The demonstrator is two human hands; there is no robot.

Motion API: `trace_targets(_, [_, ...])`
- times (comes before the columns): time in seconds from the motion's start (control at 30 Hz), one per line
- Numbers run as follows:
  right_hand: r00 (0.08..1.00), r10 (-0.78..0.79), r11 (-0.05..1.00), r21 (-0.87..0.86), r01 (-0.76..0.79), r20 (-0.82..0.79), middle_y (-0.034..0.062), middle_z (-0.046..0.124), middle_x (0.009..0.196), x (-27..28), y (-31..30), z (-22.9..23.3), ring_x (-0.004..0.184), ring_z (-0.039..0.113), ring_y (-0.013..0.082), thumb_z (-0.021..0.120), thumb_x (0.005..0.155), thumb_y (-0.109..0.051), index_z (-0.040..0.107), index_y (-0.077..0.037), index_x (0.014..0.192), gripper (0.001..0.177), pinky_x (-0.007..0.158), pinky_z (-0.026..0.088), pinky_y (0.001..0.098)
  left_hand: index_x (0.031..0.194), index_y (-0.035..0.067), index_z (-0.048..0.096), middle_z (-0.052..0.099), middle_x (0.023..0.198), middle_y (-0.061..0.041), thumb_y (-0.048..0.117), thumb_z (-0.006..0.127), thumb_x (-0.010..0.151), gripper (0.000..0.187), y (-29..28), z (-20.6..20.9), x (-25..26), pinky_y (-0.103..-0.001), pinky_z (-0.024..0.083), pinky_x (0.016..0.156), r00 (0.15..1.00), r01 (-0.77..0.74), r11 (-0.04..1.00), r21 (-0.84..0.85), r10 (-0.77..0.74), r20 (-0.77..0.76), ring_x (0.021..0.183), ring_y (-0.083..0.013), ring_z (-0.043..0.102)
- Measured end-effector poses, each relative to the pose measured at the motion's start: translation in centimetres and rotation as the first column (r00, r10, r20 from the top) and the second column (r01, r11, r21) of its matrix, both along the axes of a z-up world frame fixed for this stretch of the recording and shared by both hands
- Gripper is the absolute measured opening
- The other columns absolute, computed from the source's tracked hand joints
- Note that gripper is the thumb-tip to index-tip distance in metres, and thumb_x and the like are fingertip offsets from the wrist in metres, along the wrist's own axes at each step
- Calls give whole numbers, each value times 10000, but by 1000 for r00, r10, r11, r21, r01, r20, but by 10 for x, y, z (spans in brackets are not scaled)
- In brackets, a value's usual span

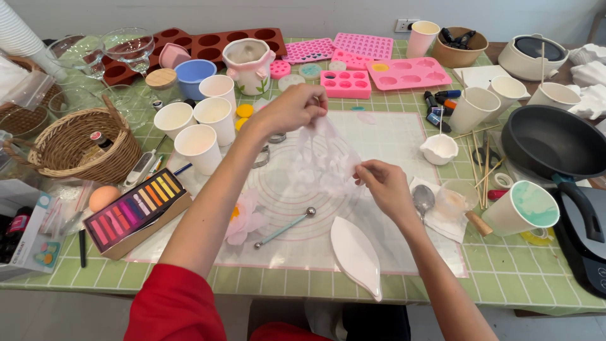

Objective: The person is crafting a flower-shaped candle by cutting out and shaping wax petals.

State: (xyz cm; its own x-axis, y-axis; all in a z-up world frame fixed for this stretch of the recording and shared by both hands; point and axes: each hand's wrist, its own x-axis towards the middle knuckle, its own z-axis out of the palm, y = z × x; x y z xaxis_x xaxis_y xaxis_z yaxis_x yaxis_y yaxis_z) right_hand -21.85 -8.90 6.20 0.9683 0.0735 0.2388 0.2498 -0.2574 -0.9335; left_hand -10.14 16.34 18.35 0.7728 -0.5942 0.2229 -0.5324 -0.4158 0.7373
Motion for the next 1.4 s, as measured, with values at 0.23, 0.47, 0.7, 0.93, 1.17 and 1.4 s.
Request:
trace_targets(0.23, [998,62,991,116,-62,-1,76,743,884,4,27,30,765,652,118,630,1029,-166,739,43,1080,242,719,535,270,983,24,628,711,776,-32,71,648,976,52,38,21,-2,-259,555,592,1000,-20,988,-156,19,-6,673,-90,704])
trace_targets(0.47, [994,111,991,81,-110,-6,142,712,1089,-1,50,52,867,695,135,731,943,-259,585,5,1340,499,717,595,312,995,21,607,691,776,-13,66,651,1014,66,40,57,-21,-247,488,566,998,35,971,-235,-21,60,670,-66,646])
trace_targets(0.7, [995,38,994,-104,-28,87,154,588,1258,-7,64,73,957,726,226,807,788,-259,302,-57,1477,878,721,626,333,1008,37,619,707,738,-9,123,657,990,96,-39,64,-29,-257,547,544,996,91,862,-499,-71,60,631,-60,675])
trace_targets(0.93, [992,68,948,316,-32,-104,136,740,1224,14,-13,63,1023,763,259,595,1036,-161,589,10,1346,354,731,606,299,1011,36,643,693,778,-22,110,679,1002,82,-74,18,-24,-244,482,516,994,35,729,-683,-97,-52,621,-59,584])
trace_targets(1.17, [981,100,751,659,37,-169,94,698,1205,8,-81,90,1044,688,193,513,967,28,583,-41,1391,435,835,559,374,1278,95,566,718,965,-57,111,729,890,421,-123,-48,-35,-304,570,607,934,-69,879,-471,-109,-340,757,-123,701])
trace_targets(1.4, [993,-116,841,533,93,10,89,698,1230,-6,-136,94,1070,680,182,491,947,75,625,-7,1331,415,858,526,331,1489,155,468,681,1183,-50,148,826,805,772,-201,-32,-66,-361,633,816,717,108,694,-712,-550,-428,1004,-164,714])
